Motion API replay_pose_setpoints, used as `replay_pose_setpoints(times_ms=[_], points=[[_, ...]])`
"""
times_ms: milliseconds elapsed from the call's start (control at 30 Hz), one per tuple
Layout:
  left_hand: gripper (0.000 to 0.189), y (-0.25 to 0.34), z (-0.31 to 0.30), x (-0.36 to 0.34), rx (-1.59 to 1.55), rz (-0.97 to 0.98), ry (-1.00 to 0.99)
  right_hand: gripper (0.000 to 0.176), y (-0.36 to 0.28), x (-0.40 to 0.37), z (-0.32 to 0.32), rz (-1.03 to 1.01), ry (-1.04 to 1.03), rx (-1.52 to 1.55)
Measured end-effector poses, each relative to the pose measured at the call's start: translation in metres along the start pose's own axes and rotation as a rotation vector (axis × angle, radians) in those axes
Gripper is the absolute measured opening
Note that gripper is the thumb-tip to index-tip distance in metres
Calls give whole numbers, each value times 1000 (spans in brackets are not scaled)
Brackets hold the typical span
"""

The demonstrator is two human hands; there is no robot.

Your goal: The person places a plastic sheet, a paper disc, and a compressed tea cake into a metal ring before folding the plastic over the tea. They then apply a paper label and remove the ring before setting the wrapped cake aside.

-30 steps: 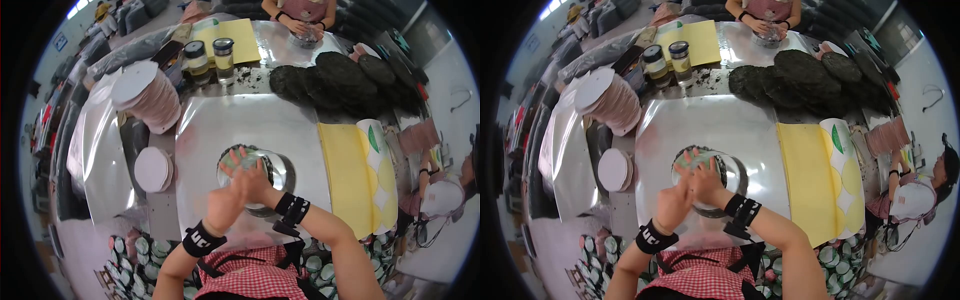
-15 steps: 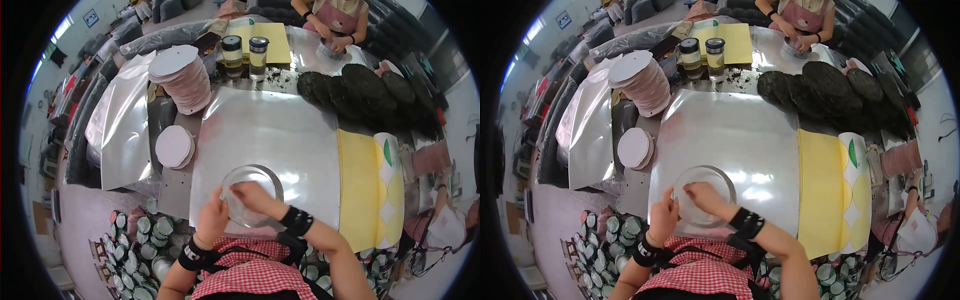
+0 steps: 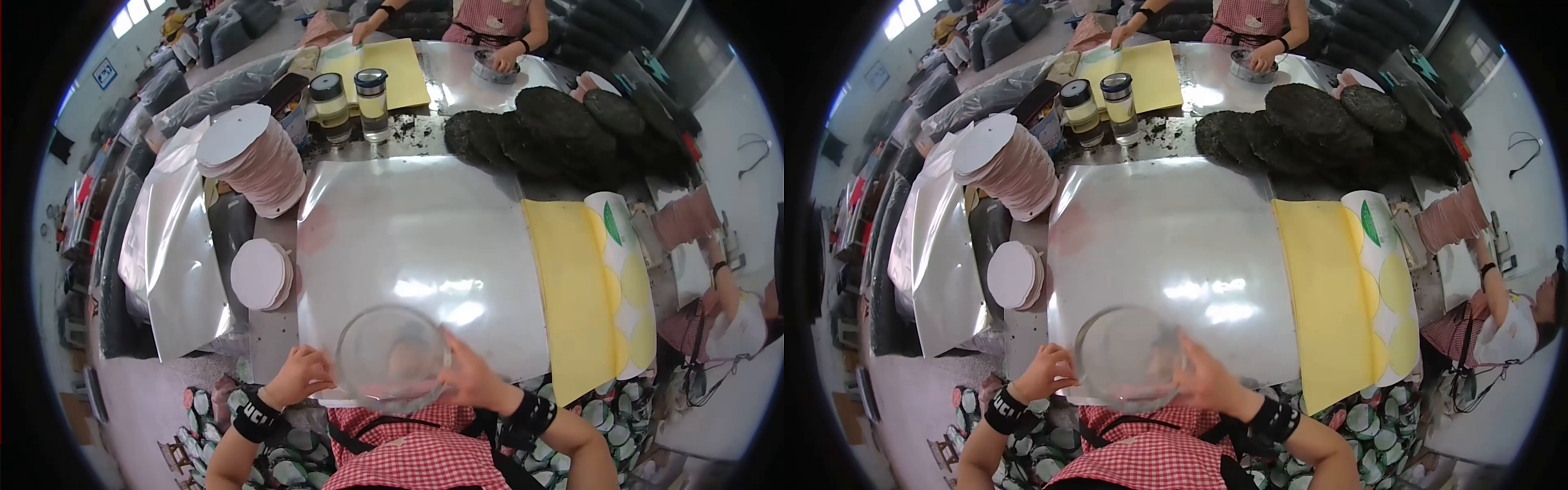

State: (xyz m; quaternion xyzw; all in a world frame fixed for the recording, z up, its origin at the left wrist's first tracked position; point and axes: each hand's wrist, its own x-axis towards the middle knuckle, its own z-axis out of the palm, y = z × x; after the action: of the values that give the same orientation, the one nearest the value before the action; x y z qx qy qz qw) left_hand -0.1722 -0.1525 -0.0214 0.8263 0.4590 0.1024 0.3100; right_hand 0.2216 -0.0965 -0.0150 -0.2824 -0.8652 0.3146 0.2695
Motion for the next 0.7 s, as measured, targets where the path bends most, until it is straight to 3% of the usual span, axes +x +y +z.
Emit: replay_pose_setpoints(times_ms=[33, 67, 133, 167, 233, 267, 300, 367, 467, 533, 600, 633, 667, 700], points=[[11, -2, 0, -1, 32, 38, -1, 57, -12, 0, -2, -134, -36, -19], [11, 0, -4, 4, 29, 38, 5, 57, -28, 5, 3, -136, -41, -23], [8, 8, -21, 21, 12, -133, 371, 50, -54, 21, 22, 385, -334, 528], [8, 22, -37, 25, 14, -132, 376, 50, -43, 26, 32, 381, -334, 524], [10, 59, -74, 26, 3, -106, 476, 57, -10, 35, 49, -171, -114, 168], [11, 65, -71, 20, 75, 29, 320, 59, -11, 49, 26, 162, -131, -50], [10, 72, -60, 17, 124, 73, 179, 59, 7, 52, 14, 154, -136, -58], [11, 47, -6, 1, 144, 50, 95, 62, 46, 51, 5, 311, 92, -105], [17, 18, -9, 13, 94, 76, 84, 62, 61, 40, 8, 361, 163, -93], [37, 6, -37, 24, 247, -153, 289, 63, 44, 11, 10, 235, 202, -283], [61, -26, -51, 35, 465, -436, 631, 46, 29, -55, 31, 179, 50, -229], [71, -27, -65, 48, 522, -572, 664, 44, 17, -84, 31, 2, -44, -231], [68, -41, -57, 46, 523, -548, 641, 37, 5, -106, 22, -61, -95, -39], [65, -56, -49, 42, 532, -521, 625, 32, -7, -137, 14, 193, -195, 243]])
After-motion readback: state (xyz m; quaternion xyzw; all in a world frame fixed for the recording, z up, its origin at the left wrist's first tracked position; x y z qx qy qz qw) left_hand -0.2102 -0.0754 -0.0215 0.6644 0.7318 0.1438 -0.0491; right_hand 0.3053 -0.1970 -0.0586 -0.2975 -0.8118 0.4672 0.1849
